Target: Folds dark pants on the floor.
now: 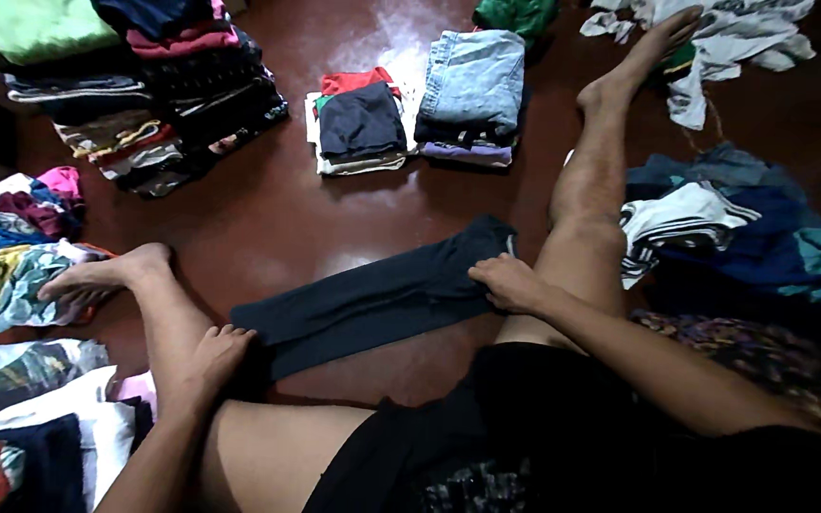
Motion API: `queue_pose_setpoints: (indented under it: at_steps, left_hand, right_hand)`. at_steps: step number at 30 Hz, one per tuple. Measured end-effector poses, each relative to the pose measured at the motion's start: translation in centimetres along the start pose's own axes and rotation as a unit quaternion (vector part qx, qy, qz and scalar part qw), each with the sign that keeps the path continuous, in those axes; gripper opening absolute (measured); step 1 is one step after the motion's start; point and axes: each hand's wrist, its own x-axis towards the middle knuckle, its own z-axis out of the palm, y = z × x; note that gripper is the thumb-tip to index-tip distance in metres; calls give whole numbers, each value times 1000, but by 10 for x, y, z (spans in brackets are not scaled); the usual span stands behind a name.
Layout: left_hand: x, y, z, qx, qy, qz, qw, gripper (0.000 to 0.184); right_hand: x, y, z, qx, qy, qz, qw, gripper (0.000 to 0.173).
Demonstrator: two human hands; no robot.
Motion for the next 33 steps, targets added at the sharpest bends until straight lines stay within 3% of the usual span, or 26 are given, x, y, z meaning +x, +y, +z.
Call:
queue_pose_setpoints:
  at_steps: [2,4,6,12,16,19,20,22,24,27,29,31,33]
  left_hand:
    - [1,4,1,8,-50,-6,999,35]
    - [2,14,-7,-18,-41,-33,998,36]
    - [6,25,-15,-91,17,-49,995,38]
    - [37,40,-7,-237,-10,-81,968,64]
    - [36,38,-42,-296,-19,-131,946,68]
    - [63,17,-3,-292,92,-134,942,69]
    - [62,18,-4,-295,92,-143,940,68]
    - [46,36,-30,-328,54,-167,928,65]
    - [43,47,-20,-340,109,-194,914,60]
    - [25,58,-44,-317,95,-211,920,61]
    - [15,72,-69,-298,112,-185,930,58]
    - [20,92,-80,-276,131,-122,944,50]
    - [32,125,-88,-274,150,-50,949,45]
  right_hand:
    - [-1,1,-1,8,-83,24,996,34]
    - [0,2,-3,22,-158,51,986,47]
    - [4,2,-6,53,-153,74,984,56]
    - [31,-16,-6,99,-129,163,973,74]
    - [67,-14,-8,69,-17,147,987,64]
    - [90,-10,-1,39,76,116,990,43]
    - [93,-11,2,44,96,99,990,34]
    - [89,-12,6,54,155,33,986,20]
    - [80,-11,8,45,192,-51,979,18]
    - [70,-6,7,14,150,-147,978,19]
    - [62,-2,6,23,84,-161,983,22]
    - [53,2,-4,72,6,-119,990,21]
    - [47,9,-12,133,20,-46,990,14]
